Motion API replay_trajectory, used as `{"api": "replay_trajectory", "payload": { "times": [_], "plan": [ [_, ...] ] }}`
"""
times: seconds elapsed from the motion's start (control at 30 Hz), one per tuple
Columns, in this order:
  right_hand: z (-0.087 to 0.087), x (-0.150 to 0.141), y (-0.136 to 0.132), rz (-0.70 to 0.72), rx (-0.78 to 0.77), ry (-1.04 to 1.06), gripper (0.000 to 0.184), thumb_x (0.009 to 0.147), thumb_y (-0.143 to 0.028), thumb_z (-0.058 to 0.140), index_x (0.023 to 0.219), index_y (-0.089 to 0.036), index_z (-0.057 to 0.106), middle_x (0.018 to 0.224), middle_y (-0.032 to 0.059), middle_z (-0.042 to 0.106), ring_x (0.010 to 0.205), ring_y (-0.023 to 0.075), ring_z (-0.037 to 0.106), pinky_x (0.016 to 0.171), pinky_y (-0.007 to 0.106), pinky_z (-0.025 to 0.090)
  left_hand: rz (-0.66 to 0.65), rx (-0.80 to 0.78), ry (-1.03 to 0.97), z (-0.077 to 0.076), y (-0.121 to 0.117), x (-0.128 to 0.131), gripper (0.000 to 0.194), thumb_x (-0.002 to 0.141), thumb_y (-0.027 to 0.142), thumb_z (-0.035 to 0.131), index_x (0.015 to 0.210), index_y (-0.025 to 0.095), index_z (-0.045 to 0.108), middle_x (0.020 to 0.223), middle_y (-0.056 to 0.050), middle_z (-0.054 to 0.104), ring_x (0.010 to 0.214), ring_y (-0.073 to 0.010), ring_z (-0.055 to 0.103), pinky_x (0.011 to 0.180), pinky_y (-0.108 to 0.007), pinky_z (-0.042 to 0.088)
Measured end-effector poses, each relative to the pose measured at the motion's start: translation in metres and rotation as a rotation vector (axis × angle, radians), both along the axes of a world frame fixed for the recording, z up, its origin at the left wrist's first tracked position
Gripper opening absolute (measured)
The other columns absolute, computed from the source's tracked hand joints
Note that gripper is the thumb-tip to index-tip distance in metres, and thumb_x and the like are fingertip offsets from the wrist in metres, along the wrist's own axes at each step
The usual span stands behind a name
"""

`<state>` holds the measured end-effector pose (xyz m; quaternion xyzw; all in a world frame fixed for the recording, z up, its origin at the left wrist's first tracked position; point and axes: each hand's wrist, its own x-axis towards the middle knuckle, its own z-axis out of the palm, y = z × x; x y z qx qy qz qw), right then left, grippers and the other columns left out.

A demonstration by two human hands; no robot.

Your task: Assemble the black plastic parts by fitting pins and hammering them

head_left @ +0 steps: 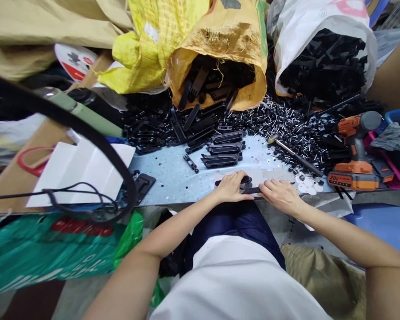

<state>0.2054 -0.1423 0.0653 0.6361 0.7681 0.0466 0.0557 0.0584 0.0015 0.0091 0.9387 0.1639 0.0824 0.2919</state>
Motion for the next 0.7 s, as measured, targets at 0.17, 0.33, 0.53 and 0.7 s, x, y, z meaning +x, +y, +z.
{"api": "replay_trajectory", "payload": {
  "times": [0.17,0.33,0.53,0.7],
  "plan": [
    [0.002,0.005,0.006,0.054,0.003,-0.025,0.023,0.093,-0.025,0.037,0.087,-0.018,0.058,0.076,0.0046,0.06,0.069,0.0153,0.049,0.057,0.03,0.022,0.027,0.029,-0.031,-0.004,-0.003,0.001,0.054,0.063,0.062,0.062,0.093,0.02,0.047,0.085,-0.004,0.059,0.081,-0.0239,0.06,0.069,-0.033,0.045],
    [0.002,0.009,0.008,0.101,-0.037,-0.03,0.019,0.091,-0.016,0.038,0.09,-0.019,0.057,0.078,0.0044,0.06,0.069,0.0147,0.048,0.056,0.03,0.021,0.037,0.098,-0.106,-0.015,-0.012,-0.001,0.039,0.072,0.055,0.056,0.085,0.02,0.048,0.082,-0.005,0.058,0.079,-0.0222,0.06,0.066,-0.031,0.045],
    [0.0,0.018,0.012,0.172,-0.009,-0.011,0.022,0.093,-0.02,0.036,0.089,-0.019,0.058,0.075,0.0038,0.059,0.07,0.0151,0.048,0.057,0.03,0.022,0.015,0.135,-0.077,-0.015,-0.014,-0.003,0.04,0.074,0.059,0.05,0.079,0.02,0.048,0.077,-0.006,0.056,0.075,-0.0218,0.059,0.063,-0.03,0.045],
    [-0.033,0.04,0.008,0.085,0.014,0.12,0.032,0.093,-0.037,0.035,0.087,-0.018,0.06,0.077,0.0058,0.061,0.071,0.0152,0.05,0.061,0.028,0.027,-0.043,0.081,0.032,-0.007,-0.011,0.018,0.044,0.074,0.06,0.053,0.089,0.019,0.05,0.085,-0.007,0.058,0.087,-0.025,0.057,0.073,-0.034,0.045]
  ]
}}
